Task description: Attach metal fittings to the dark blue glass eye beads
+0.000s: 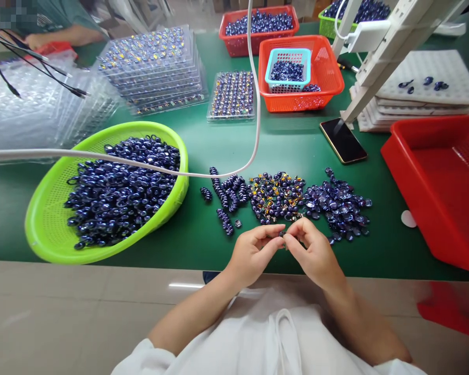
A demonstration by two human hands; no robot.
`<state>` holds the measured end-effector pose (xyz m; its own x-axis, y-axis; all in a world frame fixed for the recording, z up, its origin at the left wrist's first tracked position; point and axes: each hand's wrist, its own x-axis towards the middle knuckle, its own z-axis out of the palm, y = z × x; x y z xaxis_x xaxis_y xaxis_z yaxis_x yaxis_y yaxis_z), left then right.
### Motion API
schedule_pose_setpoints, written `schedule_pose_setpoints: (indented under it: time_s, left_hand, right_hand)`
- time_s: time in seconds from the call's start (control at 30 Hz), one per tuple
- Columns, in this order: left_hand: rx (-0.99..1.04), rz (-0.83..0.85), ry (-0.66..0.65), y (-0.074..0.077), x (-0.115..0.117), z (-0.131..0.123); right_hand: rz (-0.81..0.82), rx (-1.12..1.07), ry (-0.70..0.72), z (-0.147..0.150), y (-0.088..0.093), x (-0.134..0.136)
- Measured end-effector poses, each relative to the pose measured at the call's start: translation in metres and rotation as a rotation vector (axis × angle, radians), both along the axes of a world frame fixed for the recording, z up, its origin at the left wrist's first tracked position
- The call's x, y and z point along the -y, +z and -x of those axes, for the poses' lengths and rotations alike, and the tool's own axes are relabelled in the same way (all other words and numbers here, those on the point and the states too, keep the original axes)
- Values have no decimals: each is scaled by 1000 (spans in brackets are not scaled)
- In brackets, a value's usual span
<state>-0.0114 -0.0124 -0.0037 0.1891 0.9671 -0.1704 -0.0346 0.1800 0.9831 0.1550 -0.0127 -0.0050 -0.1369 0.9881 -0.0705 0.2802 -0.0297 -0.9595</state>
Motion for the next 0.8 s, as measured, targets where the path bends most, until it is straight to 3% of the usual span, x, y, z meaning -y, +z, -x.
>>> schedule_pose_setpoints:
  time_s: [0.1, 0.27, 0.47, 0.7, 0.8]
  left_hand:
    - [133, 177, 35, 4, -2, -1]
    - [181, 243, 80, 9, -7, 0]
    - [136, 250, 89, 8, -8, -1]
    - [201, 273, 42, 8, -9, -4]
    - [178, 291, 42, 11, -11, -6]
  right_hand:
    - [32, -67, 29, -3, -4, 2]
    - [-33, -92, 70, -11, -10, 9]
    - [-232, -3, 70, -19, -9, 11]
    - [-494, 108, 213, -23, -3, 3]
    - [-636, 208, 204, -20, -3, 1]
